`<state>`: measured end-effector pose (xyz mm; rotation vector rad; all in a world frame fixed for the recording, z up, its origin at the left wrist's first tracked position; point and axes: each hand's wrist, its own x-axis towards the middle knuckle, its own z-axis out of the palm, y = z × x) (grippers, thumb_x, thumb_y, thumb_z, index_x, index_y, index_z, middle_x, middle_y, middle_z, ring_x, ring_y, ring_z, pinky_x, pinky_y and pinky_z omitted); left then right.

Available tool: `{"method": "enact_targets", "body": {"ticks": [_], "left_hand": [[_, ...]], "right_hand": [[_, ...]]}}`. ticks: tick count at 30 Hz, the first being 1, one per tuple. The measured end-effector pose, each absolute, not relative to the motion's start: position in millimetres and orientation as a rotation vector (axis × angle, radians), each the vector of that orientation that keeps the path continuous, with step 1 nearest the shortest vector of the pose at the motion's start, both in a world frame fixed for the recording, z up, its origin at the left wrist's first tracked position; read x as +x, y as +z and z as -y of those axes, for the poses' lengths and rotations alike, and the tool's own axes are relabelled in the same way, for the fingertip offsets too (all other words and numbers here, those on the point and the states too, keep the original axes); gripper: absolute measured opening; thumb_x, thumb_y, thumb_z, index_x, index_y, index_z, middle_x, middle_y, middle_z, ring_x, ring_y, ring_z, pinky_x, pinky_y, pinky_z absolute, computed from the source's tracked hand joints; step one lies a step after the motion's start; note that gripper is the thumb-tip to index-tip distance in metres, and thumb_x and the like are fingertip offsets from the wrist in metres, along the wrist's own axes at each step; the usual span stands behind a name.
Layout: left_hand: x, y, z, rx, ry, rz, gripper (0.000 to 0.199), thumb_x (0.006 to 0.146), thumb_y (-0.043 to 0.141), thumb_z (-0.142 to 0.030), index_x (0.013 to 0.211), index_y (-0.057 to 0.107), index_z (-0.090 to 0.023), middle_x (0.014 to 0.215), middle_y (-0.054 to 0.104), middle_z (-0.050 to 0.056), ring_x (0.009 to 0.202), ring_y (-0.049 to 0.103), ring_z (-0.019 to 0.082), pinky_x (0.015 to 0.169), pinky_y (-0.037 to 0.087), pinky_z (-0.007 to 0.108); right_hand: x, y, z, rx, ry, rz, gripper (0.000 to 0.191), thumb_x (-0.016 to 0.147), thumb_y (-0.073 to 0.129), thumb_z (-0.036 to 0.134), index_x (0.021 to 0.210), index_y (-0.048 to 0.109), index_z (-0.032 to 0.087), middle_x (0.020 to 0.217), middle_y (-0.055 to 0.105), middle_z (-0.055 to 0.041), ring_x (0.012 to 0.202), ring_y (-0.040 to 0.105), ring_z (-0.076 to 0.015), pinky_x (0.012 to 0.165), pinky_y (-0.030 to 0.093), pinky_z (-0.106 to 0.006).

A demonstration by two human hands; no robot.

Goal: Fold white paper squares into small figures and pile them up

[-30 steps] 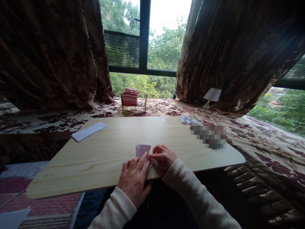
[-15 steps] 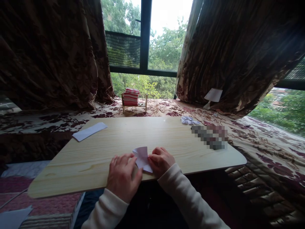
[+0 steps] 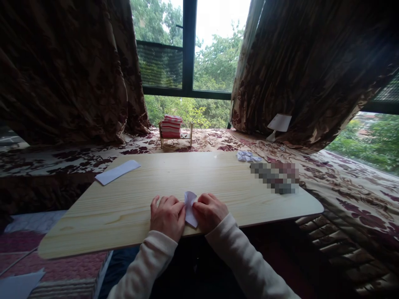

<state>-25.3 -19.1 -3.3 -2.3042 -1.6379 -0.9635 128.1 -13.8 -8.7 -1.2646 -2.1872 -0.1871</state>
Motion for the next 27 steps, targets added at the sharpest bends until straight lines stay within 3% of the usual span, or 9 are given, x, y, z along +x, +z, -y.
{"method": "enact_targets", "body": {"ticks": [6, 15, 23, 27], "left_hand": [[-31.7, -2.5, 31.3, -2.257, -1.017, 1.592, 0.019, 0.079, 0.048, -0.027, 0.084, 0.065, -0.023, 0.079, 0.065, 0.003, 0.081, 0.056, 0.021, 0.094, 0.024, 0.049], [-25.4, -5.8, 26.3, -2.327, -0.932, 1.541, 0.018, 0.079, 0.048, -0.023, 0.073, 0.066, -0.025, 0.070, 0.060, 0.000, 0.075, 0.054, 0.019, 0.094, 0.025, 0.049], [-26.5, 1.2, 31.4, -2.440, -0.817, 1.441, 0.020, 0.082, 0.045, -0.025, 0.086, 0.065, -0.022, 0.078, 0.060, 0.004, 0.081, 0.054, 0.021, 0.095, 0.025, 0.051], [-31.3, 3.7, 35.7, -2.483, -0.853, 1.459, 0.020, 0.083, 0.046, -0.025, 0.089, 0.065, -0.025, 0.080, 0.061, 0.002, 0.082, 0.054, 0.019, 0.096, 0.024, 0.050]], "right_hand": [[127.1, -9.0, 11.8, -1.241, -0.259, 2.192, 0.017, 0.079, 0.052, 0.021, 0.065, 0.062, 0.020, 0.070, 0.056, -0.0027, 0.069, 0.047, -0.0139, 0.059, 0.034, -0.024], [127.2, -10.5, 11.7, -1.215, -0.275, 2.186, 0.020, 0.080, 0.051, 0.020, 0.062, 0.059, 0.019, 0.070, 0.056, -0.0023, 0.069, 0.047, -0.0130, 0.058, 0.032, -0.023], [125.4, -10.5, 11.6, -1.208, -0.337, 2.192, 0.018, 0.079, 0.052, 0.019, 0.061, 0.058, 0.019, 0.069, 0.055, -0.0017, 0.068, 0.046, -0.0125, 0.057, 0.032, -0.023], [125.9, -9.8, 11.1, -1.185, -0.362, 2.203, 0.018, 0.077, 0.054, 0.017, 0.060, 0.058, 0.019, 0.069, 0.055, -0.0018, 0.067, 0.046, -0.0124, 0.057, 0.032, -0.023]]}}
